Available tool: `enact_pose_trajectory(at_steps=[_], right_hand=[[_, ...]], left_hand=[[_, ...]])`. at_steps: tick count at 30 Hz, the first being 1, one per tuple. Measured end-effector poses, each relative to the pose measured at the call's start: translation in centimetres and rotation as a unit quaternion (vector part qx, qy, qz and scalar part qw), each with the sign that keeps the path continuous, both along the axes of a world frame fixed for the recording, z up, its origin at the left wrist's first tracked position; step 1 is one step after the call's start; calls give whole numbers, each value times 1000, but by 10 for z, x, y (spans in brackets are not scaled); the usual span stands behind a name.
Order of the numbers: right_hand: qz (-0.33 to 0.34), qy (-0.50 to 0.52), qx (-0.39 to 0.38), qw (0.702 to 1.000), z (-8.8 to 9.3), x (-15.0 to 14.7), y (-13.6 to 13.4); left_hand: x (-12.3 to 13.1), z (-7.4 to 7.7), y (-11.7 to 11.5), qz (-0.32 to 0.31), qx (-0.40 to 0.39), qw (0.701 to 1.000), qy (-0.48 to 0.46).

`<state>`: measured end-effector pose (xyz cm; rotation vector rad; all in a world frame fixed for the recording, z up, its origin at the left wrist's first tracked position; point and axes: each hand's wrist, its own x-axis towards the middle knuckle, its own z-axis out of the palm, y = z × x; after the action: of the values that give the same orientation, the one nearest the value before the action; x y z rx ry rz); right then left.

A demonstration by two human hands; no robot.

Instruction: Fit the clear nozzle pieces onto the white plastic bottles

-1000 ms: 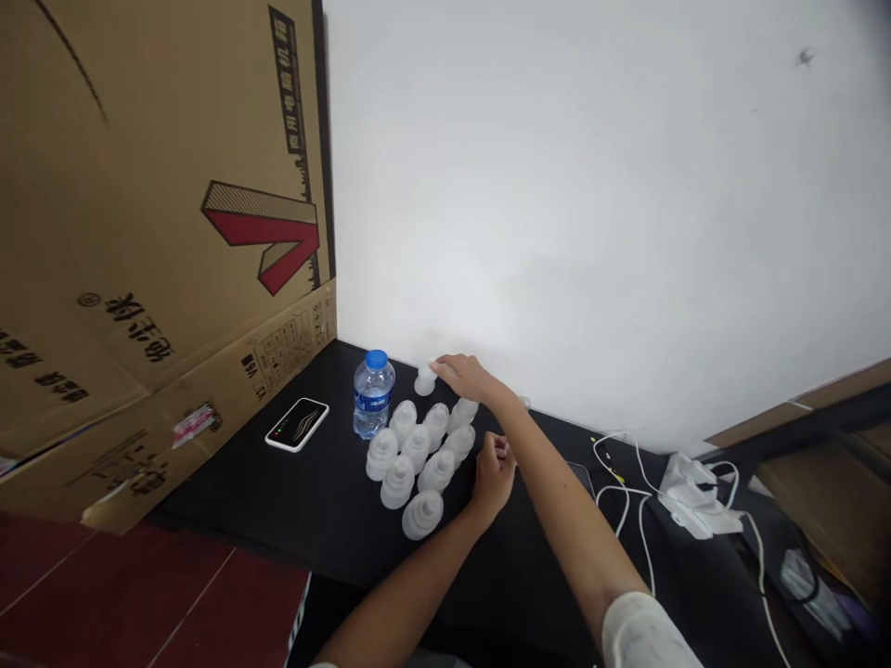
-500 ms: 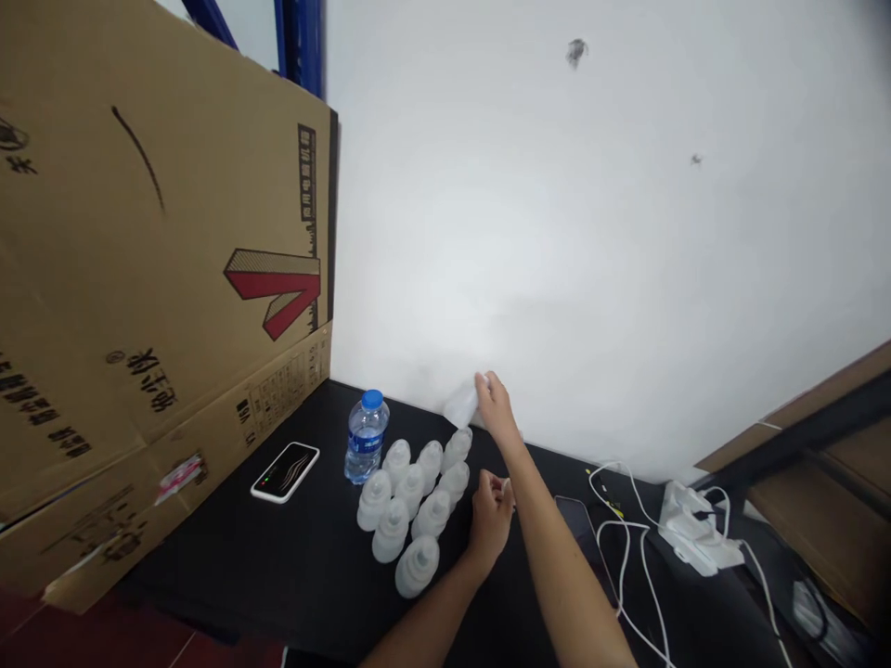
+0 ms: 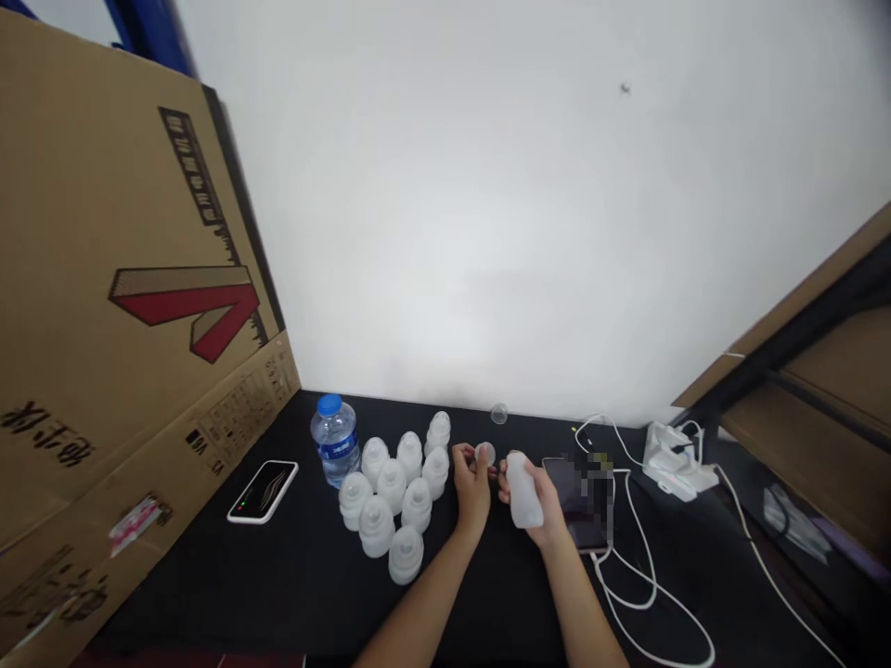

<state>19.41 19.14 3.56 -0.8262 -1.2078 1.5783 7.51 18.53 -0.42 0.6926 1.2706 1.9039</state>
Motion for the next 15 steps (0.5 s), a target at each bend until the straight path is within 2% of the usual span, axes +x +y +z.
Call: enact_pose_trajectory(at_steps=[4, 7, 11, 15], right_hand=[[3, 18, -45, 999, -12, -4, -9], [-13, 15, -43, 999, -16, -8, -9], [-30, -32, 7, 999, -22, -10, -7], [-76, -126, 106, 983, -27, -11, -7]], left_hand=[[-3, 5, -3, -18, 22, 1000, 4], [-6, 13, -6, -38, 24, 999, -8], [-10, 21, -9, -29, 25, 999, -8], [-11, 17, -11, -50, 32, 998, 31]])
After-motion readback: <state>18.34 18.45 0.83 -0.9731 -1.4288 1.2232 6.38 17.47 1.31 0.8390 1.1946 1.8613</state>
